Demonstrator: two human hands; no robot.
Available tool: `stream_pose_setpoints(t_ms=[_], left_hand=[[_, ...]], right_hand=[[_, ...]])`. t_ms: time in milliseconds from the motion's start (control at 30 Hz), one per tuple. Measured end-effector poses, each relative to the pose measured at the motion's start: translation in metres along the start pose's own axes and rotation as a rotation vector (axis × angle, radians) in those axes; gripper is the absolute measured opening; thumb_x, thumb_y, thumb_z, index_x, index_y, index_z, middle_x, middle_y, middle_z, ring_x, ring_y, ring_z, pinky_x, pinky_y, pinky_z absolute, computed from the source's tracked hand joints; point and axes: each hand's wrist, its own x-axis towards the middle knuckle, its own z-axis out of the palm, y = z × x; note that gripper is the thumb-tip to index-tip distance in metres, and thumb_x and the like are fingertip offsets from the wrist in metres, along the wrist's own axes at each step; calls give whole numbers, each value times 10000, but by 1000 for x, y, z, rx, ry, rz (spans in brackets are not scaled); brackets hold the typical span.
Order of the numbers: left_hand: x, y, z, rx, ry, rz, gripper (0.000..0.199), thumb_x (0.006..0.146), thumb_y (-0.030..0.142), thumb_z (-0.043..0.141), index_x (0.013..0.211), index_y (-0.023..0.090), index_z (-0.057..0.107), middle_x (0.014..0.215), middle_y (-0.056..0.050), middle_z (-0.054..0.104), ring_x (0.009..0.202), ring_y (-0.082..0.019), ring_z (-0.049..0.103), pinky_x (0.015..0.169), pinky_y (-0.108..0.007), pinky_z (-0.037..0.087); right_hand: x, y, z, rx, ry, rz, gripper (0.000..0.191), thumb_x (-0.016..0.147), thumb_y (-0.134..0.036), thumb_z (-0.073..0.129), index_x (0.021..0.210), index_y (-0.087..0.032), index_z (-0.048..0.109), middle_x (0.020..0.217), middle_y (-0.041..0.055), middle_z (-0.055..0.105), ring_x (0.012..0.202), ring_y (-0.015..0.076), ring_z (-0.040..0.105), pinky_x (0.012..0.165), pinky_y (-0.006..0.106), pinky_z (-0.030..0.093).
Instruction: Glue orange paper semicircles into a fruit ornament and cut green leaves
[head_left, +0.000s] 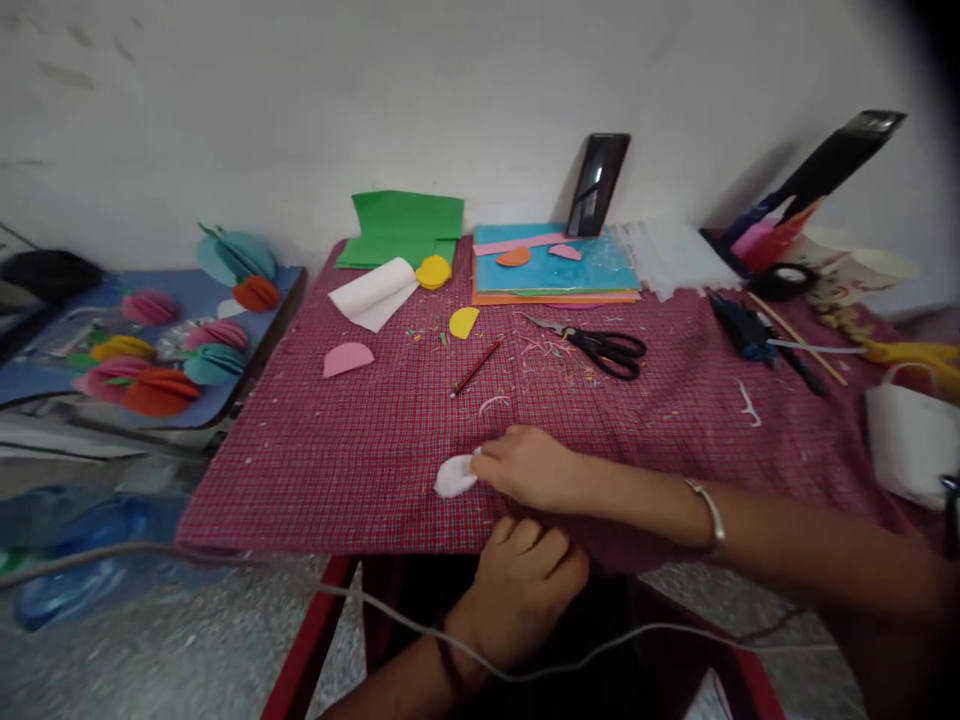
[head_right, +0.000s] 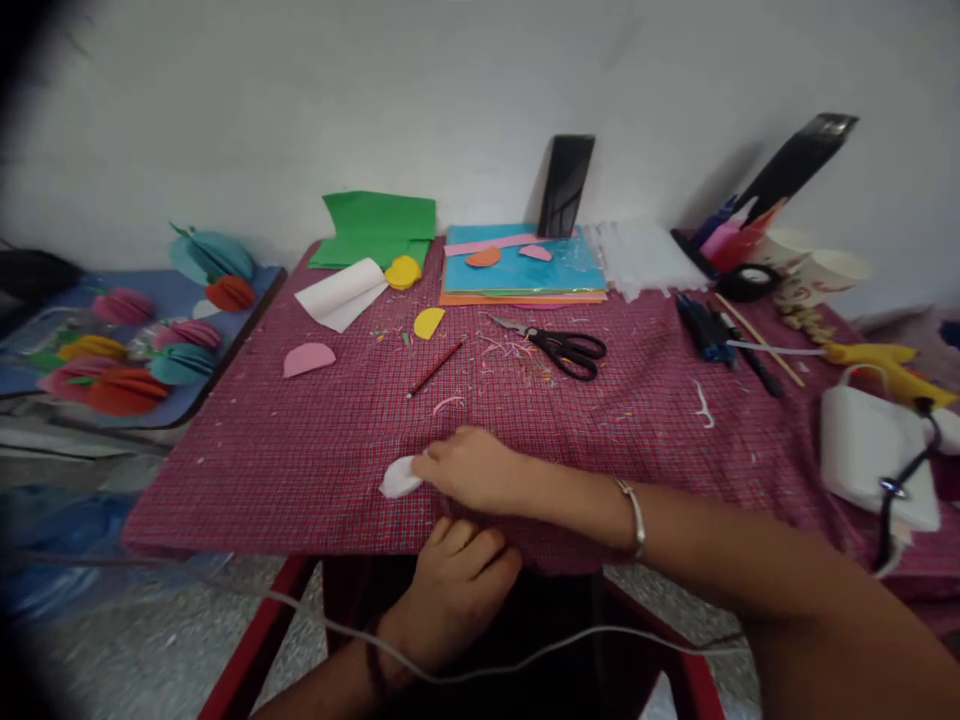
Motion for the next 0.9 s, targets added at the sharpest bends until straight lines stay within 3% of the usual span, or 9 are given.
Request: stream_pose_setpoints(t_ms=[167, 233, 367, 400, 467, 567, 667, 800, 900], left_hand=[[0, 1, -2, -43, -89, -1, 404, 878, 586, 514, 897, 194, 608, 785, -4, 592, 743, -166, 462, 647, -349, 280], [-1, 1, 0, -49, -113, -4, 497, 866, 667, 451, 898, 195, 604, 787, -7, 592, 736, -168, 459, 639, -350, 274], [4, 1, -9, -92, -220, 90, 557, 894, 663, 384, 1047, 170, 594, 908, -28, 622, 820, -179, 503, 677, -348, 335], [6, -1, -16, -102, -250, 142, 544, 917, 624, 380, 1114, 157, 576, 964, -39, 629, 863, -181, 520, 704, -347, 360], [8, -8, -35, -97, -300, 235, 492, 957, 521, 384, 1226, 134, 526, 1081, -61, 633, 964, -180, 544, 790, -343, 401], [-2, -36, -70, -14, -302, 195, 422, 964, 438, 421, 1242, 138, 525, 1193, -82, 629, 1119, -191, 537, 959, -347, 396], [-40, -86, -107, 127, -188, -86, 373, 938, 377, 488, 1253, 181, 529, 1254, -97, 623, 1202, -217, 522, 1050, -384, 365], [-115, -165, -155, 410, 105, -843, 427, 922, 387, 447, 1258, 135, 529, 1291, -186, 582, 1214, -310, 520, 1042, -474, 373], [-156, -201, -177, 258, 255, -1281, 480, 902, 495, 365, 1056, 108, 604, 1048, -188, 670, 998, -320, 618, 897, -458, 467]], right_hand=[[18, 46, -18, -121, 55, 617, 260, 977, -280, 423, 1058, -149, 632, 808, 94, 714, 655, 196, 602, 564, 276, 309], [22, 35, -25, -102, 95, 591, 259, 977, -291, 423, 1064, -158, 628, 861, 96, 725, 705, 202, 625, 593, 278, 324], [30, -15, -14, 40, -40, 68, 189, 965, -239, 459, 967, -201, 644, 868, 52, 726, 747, 182, 637, 657, 280, 353], [32, -19, -10, 51, -64, 64, 164, 951, -230, 484, 947, -204, 646, 845, 47, 728, 731, 180, 639, 652, 280, 350], [37, -12, -9, 38, -41, 308, 157, 946, -236, 498, 926, -191, 648, 827, 66, 733, 696, 182, 644, 620, 277, 336], [48, 5, -21, 8, 42, 477, 240, 986, -243, 416, 1053, -134, 619, 909, 149, 734, 743, 216, 668, 612, 289, 336], [67, -7, -36, 47, 36, 381, 220, 979, -310, 462, 1102, -195, 605, 919, 75, 745, 790, 205, 681, 637, 270, 366], [110, -45, -39, 130, 17, 216, 215, 978, -330, 463, 1114, -217, 586, 949, 40, 740, 826, 199, 689, 682, 270, 411], [157, -72, -32, 139, 44, 195, 251, 984, -333, 431, 1153, -185, 544, 939, 73, 739, 820, 228, 700, 668, 289, 445]])
